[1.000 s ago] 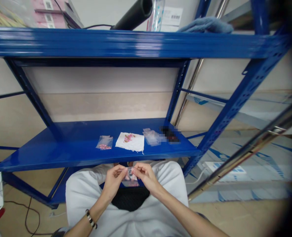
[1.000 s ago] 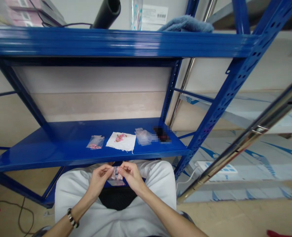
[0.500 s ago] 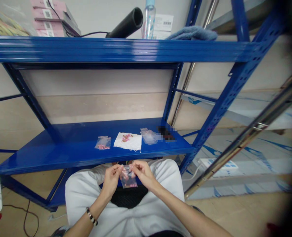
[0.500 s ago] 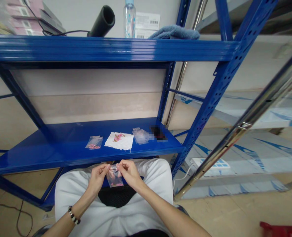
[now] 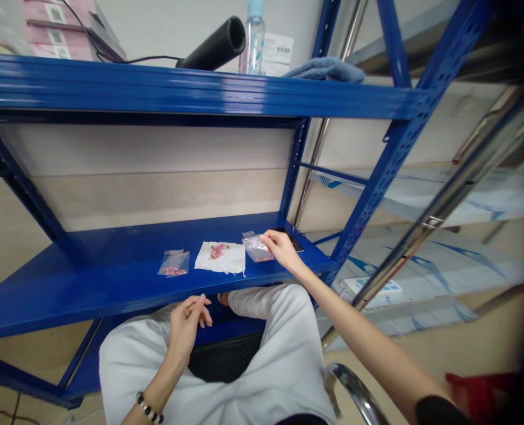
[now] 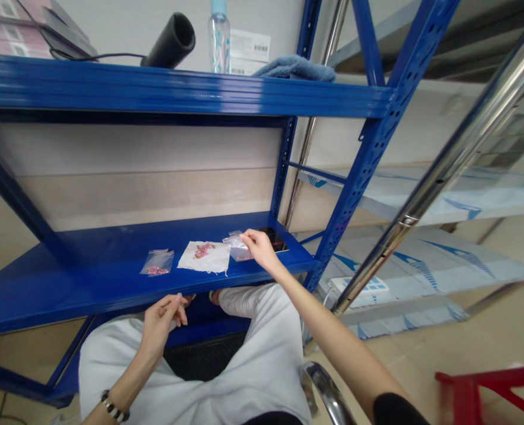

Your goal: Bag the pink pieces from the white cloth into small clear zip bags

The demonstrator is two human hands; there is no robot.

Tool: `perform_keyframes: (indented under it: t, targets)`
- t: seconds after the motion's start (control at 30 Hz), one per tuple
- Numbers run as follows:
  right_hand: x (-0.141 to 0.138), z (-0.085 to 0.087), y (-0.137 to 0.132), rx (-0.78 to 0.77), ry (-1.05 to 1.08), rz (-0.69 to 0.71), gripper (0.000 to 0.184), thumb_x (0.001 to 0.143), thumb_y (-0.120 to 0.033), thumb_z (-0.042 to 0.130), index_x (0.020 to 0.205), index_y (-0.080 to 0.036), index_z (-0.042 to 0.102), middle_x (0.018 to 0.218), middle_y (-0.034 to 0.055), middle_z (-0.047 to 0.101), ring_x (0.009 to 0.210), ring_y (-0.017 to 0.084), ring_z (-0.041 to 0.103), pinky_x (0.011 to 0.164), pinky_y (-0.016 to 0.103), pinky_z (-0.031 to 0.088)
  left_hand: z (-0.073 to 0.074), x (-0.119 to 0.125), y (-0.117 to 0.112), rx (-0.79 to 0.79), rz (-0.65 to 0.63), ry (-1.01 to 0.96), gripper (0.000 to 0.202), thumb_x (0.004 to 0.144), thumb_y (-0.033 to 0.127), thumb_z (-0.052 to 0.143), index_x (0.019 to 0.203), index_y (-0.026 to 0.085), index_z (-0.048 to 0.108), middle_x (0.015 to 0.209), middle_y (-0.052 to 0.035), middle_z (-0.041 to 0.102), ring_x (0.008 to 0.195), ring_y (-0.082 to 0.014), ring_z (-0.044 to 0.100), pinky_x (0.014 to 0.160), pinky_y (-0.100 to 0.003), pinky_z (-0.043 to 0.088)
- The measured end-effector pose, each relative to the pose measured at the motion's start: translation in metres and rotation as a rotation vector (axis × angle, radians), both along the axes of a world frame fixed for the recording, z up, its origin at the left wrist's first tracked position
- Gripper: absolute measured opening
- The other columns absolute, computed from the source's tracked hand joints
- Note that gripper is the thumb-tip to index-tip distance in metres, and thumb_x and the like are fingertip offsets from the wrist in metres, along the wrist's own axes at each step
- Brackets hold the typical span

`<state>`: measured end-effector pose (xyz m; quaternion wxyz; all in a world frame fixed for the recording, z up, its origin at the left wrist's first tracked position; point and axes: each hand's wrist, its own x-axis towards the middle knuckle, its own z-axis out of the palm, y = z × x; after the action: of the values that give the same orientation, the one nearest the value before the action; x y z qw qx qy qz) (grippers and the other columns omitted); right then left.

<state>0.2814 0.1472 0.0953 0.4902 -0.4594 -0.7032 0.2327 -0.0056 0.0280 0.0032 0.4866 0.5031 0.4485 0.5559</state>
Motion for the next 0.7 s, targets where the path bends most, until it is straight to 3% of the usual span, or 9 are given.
perform_keyframes:
  t: [0.1,0.23,0.37,0.5,0.6,0.7]
  targets:
    - [0.025,-0.002,0.042,-0.089,-0.196,0.015,0.041,0.086,-0.052,0.052,0.068,-0.016,0.058,0.053,-0.0031,0.051,0.048,0.011,0.043,0.048,0.022,0.033,-0.002,0.004,-0.002,-0.014,-0.055,0.029,0.038,0.089,0.050,0.056,0.082,0.013,0.063,0.049,-0.0013,0.059,0.046,-0.0110,0.050,0.050,-0.022,0.038]
    - [0.042,-0.015,0.080,-0.104,-0.302,-0.036,0.031,0.077,-0.042,0.062,0.063,-0.014,0.065,0.057,0.0011,0.060,0.054,0.013,0.051,0.052,0.023,0.035,-0.008,0.009,-0.005,-0.032,-0.102,0.053,0.039,0.089,0.052,0.056,0.082,0.014,0.062,0.049,-0.0005,0.059,0.044,-0.0104,0.049,0.049,-0.021,0.037]
    - [0.048,-0.021,0.100,-0.102,-0.320,-0.128,0.023,0.077,-0.033,0.061,0.073,-0.014,0.072,0.066,0.0044,0.069,0.061,0.016,0.058,0.055,0.023,0.038,-0.011,0.010,-0.002,-0.026,-0.116,0.042,0.043,0.090,0.054,0.053,0.070,0.016,0.055,0.045,-0.0005,0.057,0.042,-0.0108,0.049,0.049,-0.022,0.037]
    - [0.050,-0.019,0.109,-0.121,-0.335,-0.193,0.016,0.075,-0.027,0.063,0.073,-0.014,0.073,0.065,0.0051,0.070,0.061,0.017,0.061,0.055,0.023,0.041,-0.013,0.011,0.001,-0.024,-0.094,0.035,0.054,0.091,0.056,0.048,0.053,0.020,0.042,0.036,0.0017,0.045,0.037,-0.0115,0.049,0.049,-0.024,0.038]
    - [0.049,-0.018,0.109,-0.150,-0.329,-0.249,0.025,0.078,-0.023,0.059,0.096,-0.010,0.072,0.058,0.0041,0.067,0.049,0.015,0.057,0.050,0.023,0.041,-0.016,0.011,0.003,-0.017,-0.063,0.032,0.056,0.085,0.055,0.058,0.049,0.022,0.031,0.036,0.0044,0.038,0.037,-0.0116,0.048,0.045,-0.023,0.034]
    - [0.040,-0.017,0.102,-0.143,-0.314,-0.287,0.049,0.082,-0.020,0.055,0.130,-0.008,0.055,0.065,0.0037,0.069,0.047,0.014,0.057,0.050,0.022,0.042,-0.021,0.010,0.004,0.000,-0.018,0.052,0.056,0.081,0.051,0.063,0.053,0.023,0.023,0.040,0.0066,0.034,0.037,-0.0086,0.040,0.044,-0.022,0.027]
